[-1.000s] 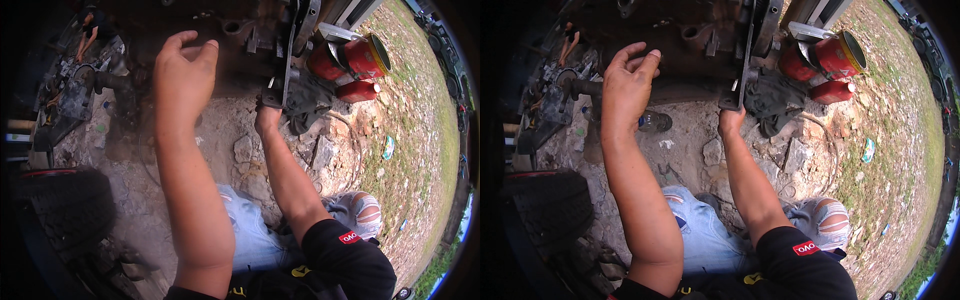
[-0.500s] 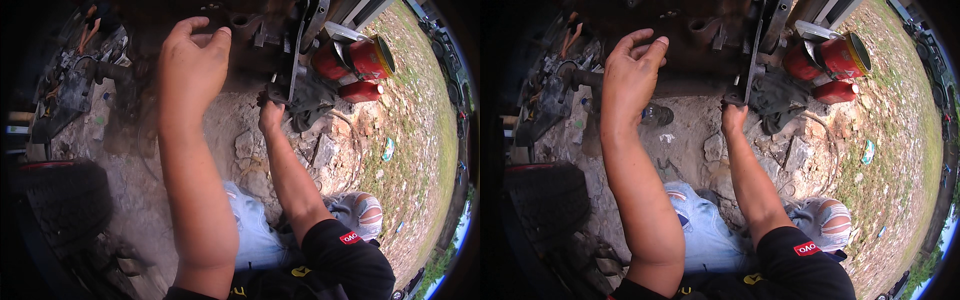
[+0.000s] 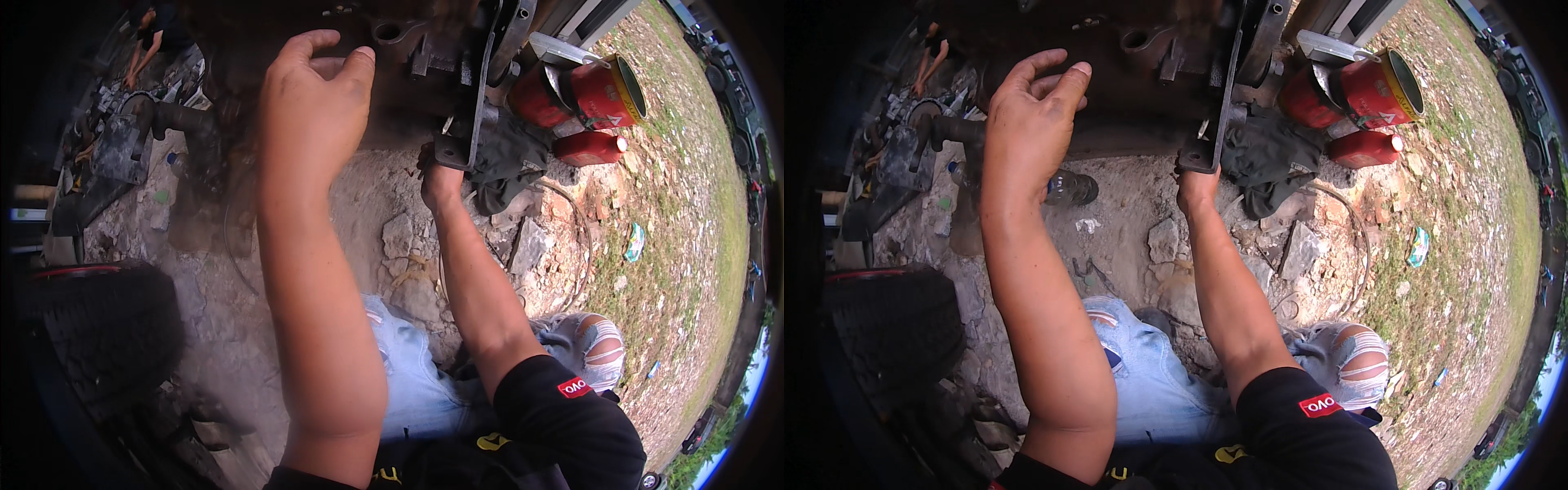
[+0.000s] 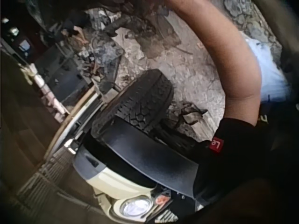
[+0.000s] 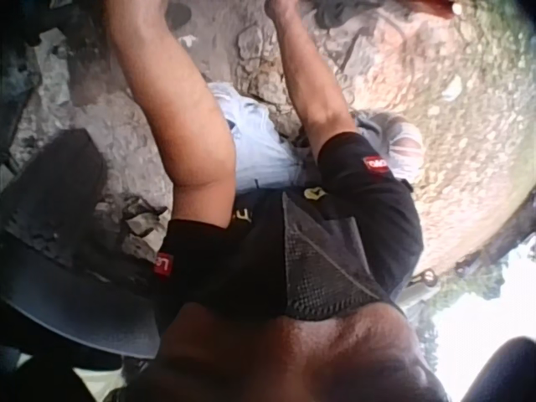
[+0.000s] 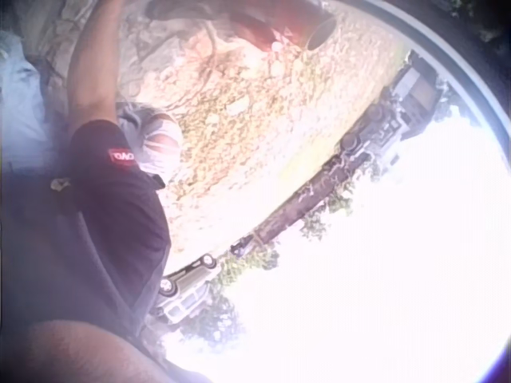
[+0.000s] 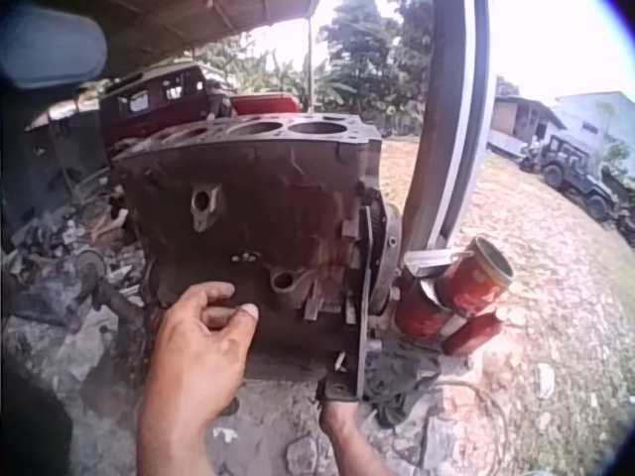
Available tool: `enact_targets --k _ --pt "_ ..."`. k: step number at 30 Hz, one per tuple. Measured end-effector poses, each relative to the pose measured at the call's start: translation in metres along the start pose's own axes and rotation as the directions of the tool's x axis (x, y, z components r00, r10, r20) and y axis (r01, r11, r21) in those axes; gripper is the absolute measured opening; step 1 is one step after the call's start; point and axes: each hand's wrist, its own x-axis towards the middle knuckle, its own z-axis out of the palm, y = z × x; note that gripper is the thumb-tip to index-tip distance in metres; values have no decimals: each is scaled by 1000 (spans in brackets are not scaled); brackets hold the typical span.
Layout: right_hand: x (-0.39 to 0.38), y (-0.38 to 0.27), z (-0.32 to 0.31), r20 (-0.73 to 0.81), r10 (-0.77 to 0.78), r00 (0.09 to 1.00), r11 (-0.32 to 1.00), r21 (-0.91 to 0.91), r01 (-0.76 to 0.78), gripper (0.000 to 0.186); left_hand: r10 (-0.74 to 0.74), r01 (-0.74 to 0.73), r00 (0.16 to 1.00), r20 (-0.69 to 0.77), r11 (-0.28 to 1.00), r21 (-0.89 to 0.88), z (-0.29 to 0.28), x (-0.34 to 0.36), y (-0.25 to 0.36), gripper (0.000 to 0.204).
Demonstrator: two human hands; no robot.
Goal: The person sits on the ground and uses a wrench to tighten bolts on a vehicle part. They also use a screwdriver to adjust components and pour liquid from a bottle onto the part.
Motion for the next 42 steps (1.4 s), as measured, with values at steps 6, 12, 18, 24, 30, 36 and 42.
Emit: enact_targets --k 6,12,18,24,30,36,42 --pt "1 18 -11 58 -127 990 988 -83 131 12 22 -22 1000 4 1000 -5 5 4 -4 48" --pt "28 18 -32 -48 -98 994 931 -357 75 17 28 -28 1000 0 1000 6 3 4 -4 48" --pt "9 31 -37 -15 -172 985 953 -255 163 23 47 -48 999 -13 998 -27 2 2 -5 47" --pt "55 25 -50 45 -237 970 757 -618 214 20 127 -122 985 -115 991 51 4 -17 27 39" --pt "31 27 -48 107 -182 978 908 -364 208 28 74 -76 996 -56 996 -38 -14 -15 25 37" --pt "20 12 -36 22 123 992 915 -390 -105 24 62 -63 998 -18 993 -97 -21 -14 20 38" --pt "31 21 -44 391 -262 883 486 -736 470 22 141 -120 978 -150 983 141 1 -16 21 38"
